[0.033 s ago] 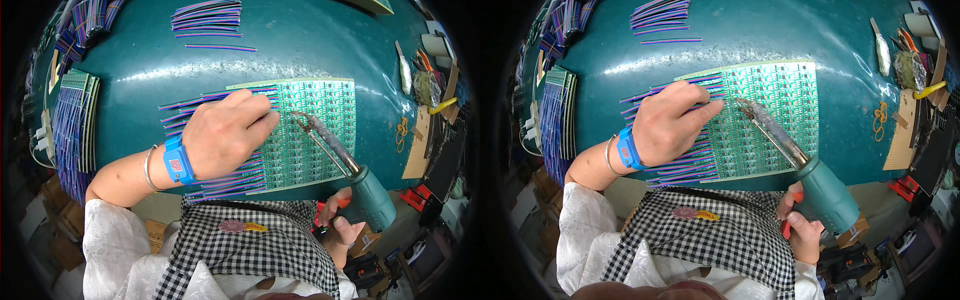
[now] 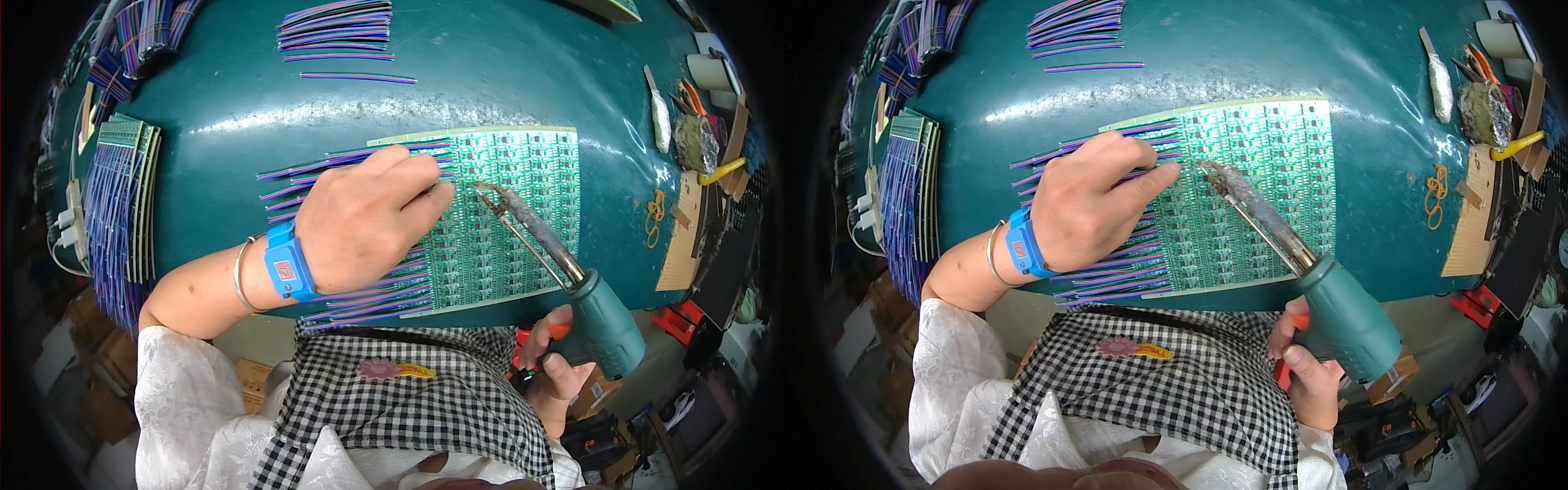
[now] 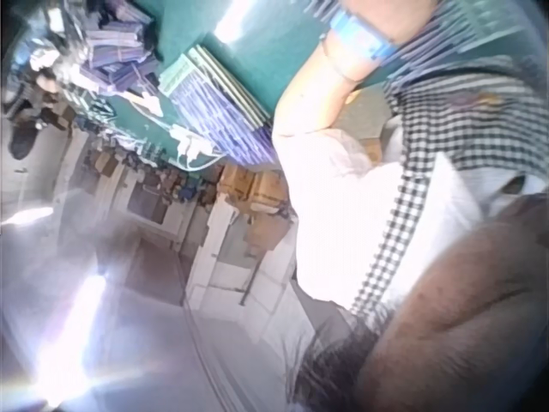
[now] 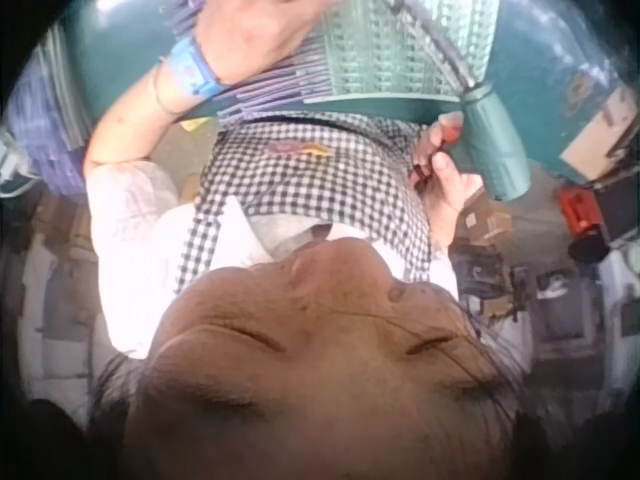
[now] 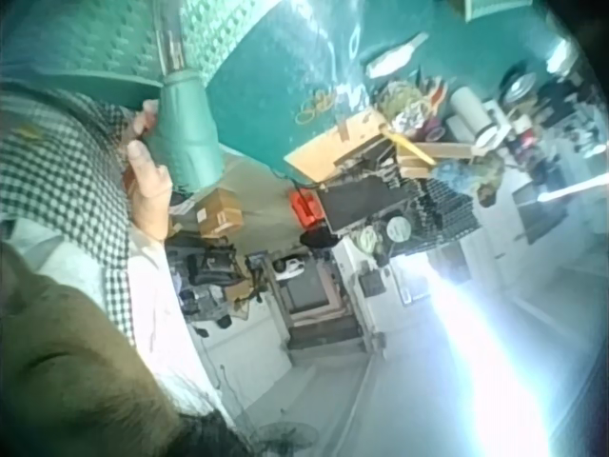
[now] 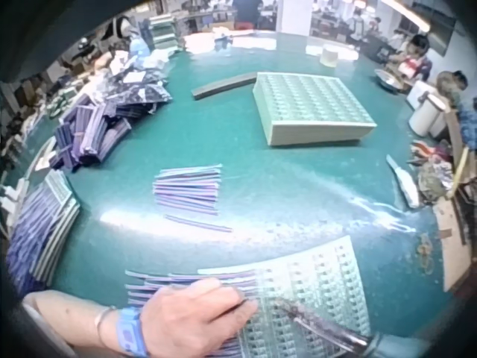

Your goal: Insert and solder wires onto printed circuit boards (PCBs).

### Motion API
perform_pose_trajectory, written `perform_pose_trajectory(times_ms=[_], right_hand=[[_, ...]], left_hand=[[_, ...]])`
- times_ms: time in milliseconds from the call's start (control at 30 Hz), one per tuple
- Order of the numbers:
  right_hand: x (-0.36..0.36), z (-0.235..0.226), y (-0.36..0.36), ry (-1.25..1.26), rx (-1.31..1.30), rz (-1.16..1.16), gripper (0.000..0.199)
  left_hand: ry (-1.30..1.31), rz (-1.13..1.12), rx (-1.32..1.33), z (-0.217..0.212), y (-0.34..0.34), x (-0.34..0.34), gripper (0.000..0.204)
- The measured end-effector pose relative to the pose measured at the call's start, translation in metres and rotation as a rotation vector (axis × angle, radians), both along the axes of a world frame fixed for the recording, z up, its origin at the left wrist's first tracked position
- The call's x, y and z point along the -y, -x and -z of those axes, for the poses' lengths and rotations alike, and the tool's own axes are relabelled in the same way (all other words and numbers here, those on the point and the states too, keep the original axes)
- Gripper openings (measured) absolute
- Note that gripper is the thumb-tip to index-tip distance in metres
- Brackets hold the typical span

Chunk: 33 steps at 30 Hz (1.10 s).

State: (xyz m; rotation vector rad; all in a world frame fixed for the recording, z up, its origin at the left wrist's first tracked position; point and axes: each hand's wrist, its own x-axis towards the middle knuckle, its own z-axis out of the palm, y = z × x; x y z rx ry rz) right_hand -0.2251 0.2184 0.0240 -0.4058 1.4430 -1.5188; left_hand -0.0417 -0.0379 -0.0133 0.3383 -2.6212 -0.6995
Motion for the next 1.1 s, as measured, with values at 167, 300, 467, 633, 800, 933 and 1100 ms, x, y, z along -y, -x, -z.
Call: perform_pose_trajectory(times_ms=[167, 300, 467, 633, 800, 933, 1100], right_hand=[[-0.005, 0.008, 0.002, -0.008, -0.016, -0.031, 0.052], [-0.004, 0.009, -0.001, -0.019, -0.008, -0.013, 0.049], [-0.005, 0.004, -0.002, -0.127, -0.006, -0.019, 0.047], [-0.014, 0.019, 0.004, 0.009, -0.050, -0.070, 0.045], [-0.001, 0.008, 0.001, 0.071, 0.019, 0.012, 0.049], [0.000, 0.005, 0.000, 0.054, 0.016, 0.011, 0.054], [-0.005, 0.009, -0.003, -0.036, -0.049, -0.013, 0.053]], left_hand=[[0.017, 0.006, -0.045, 0.003, 0.002, 0.004, 0.037], [0.013, 0.001, -0.037, 0.004, 0.002, 0.003, 0.036], [0.013, 0.003, -0.028, 0.004, 0.001, 0.003, 0.036], [0.052, 0.017, -0.003, 0.001, 0.001, 0.002, 0.037], [0.114, 0.035, 0.021, -0.003, 0.001, 0.002, 0.041], [0.133, 0.031, 0.021, -0.002, 0.000, 0.002, 0.043], [0.142, 0.039, 0.028, -0.002, 0.001, 0.002, 0.043]])
